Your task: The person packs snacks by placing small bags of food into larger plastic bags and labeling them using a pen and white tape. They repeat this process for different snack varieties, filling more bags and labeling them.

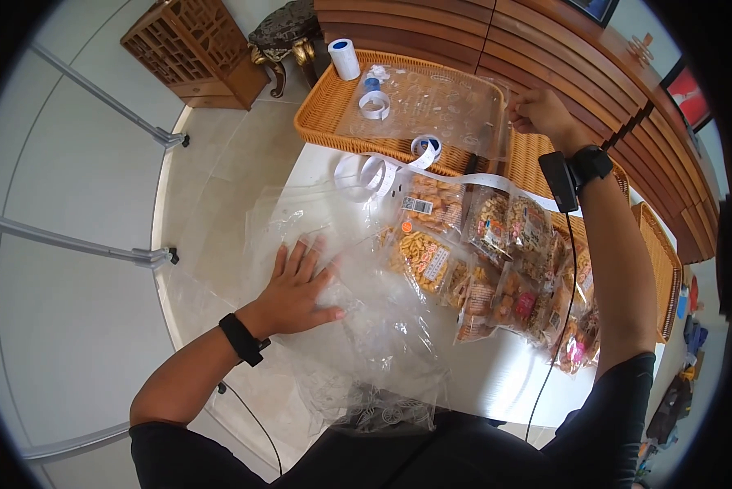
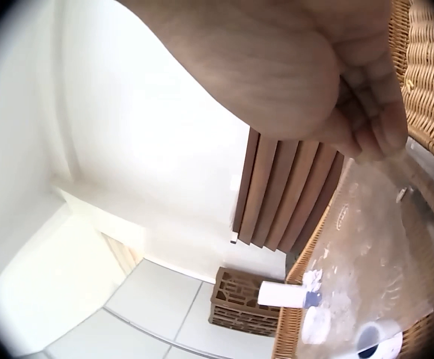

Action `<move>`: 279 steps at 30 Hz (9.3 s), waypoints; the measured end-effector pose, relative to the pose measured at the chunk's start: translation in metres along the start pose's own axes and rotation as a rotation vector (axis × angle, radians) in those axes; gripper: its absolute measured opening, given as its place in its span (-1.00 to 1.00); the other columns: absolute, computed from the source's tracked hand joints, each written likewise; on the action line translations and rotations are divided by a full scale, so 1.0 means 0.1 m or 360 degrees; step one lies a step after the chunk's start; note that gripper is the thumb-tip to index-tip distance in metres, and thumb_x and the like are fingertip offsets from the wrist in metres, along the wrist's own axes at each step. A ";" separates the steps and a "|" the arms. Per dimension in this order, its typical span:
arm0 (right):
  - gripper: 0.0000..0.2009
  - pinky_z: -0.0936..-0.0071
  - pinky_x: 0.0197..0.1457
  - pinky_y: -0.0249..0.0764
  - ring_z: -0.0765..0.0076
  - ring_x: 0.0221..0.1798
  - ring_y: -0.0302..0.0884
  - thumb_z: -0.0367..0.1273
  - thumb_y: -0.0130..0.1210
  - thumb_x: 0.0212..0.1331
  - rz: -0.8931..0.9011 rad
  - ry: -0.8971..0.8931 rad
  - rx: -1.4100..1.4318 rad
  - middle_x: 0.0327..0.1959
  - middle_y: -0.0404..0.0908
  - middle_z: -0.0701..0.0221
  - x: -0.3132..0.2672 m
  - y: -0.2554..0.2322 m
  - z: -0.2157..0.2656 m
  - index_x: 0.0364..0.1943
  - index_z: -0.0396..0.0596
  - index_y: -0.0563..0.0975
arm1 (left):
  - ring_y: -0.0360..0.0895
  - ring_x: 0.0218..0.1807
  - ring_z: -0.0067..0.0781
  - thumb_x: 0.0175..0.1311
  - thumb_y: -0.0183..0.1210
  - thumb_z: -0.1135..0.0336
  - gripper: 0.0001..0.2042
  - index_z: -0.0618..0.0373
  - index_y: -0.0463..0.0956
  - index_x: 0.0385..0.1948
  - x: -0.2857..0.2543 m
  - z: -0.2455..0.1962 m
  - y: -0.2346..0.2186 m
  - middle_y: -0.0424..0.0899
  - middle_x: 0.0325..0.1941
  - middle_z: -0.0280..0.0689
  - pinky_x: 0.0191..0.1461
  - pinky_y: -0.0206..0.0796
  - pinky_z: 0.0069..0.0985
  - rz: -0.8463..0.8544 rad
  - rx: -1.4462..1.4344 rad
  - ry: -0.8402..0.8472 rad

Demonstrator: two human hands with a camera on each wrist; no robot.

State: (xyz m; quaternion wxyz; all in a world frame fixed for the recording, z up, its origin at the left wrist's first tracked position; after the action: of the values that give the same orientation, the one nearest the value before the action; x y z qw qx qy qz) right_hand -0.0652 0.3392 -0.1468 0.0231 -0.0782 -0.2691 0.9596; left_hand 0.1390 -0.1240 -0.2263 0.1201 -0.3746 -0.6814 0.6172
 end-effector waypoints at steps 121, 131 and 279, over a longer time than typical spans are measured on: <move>-0.14 0.16 -0.01 0.56 0.04 -0.19 0.65 -0.52 0.21 0.05 0.0673 -0.0423 0.0314 -0.11 0.56 0.04 -3.71 2.23 0.36 0.50 -0.03 0.06 | -0.33 0.67 -0.06 0.54 -0.04 0.11 -0.24 0.38 -0.29 0.50 -1.23 0.20 0.20 -0.24 0.64 0.11 0.64 -0.38 -0.35 -0.0582 -0.1084 -0.0861; -0.42 0.07 0.02 0.50 -0.13 -0.07 0.56 -0.59 0.15 0.08 0.0411 -0.0630 0.0293 -0.15 0.52 0.11 -3.58 2.40 0.28 0.27 -0.04 0.41 | -0.21 0.65 -0.05 0.42 0.16 0.20 -0.26 0.23 -0.08 0.50 -1.29 0.15 0.05 -0.08 0.59 0.19 0.59 -0.21 -0.23 -0.0818 -0.1708 -0.1132; -0.65 0.42 0.18 0.51 0.41 0.04 0.60 -0.53 0.19 0.25 0.0014 0.0096 0.0775 -0.04 0.65 0.35 -5.03 0.32 -1.37 0.12 -0.21 0.49 | 0.07 0.51 0.17 -0.12 0.47 0.43 -0.23 0.24 0.30 0.25 -1.24 -1.13 -0.13 0.20 0.46 0.05 0.52 0.01 -0.06 -0.0639 -0.0151 -0.0499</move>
State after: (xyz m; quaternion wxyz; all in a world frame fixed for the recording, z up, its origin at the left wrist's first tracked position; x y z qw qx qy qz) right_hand 0.4530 0.3390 -0.2099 0.0452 -0.1002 -0.0288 0.9935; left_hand 0.2904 -0.1206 -0.1538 0.1154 -0.1367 -0.7806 0.5988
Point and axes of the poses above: each hand's wrist, its own x-axis towards the middle knuckle, its own y-axis out of the palm, z = x × y, the point moved 4 cm from there along x, towards the middle knuckle
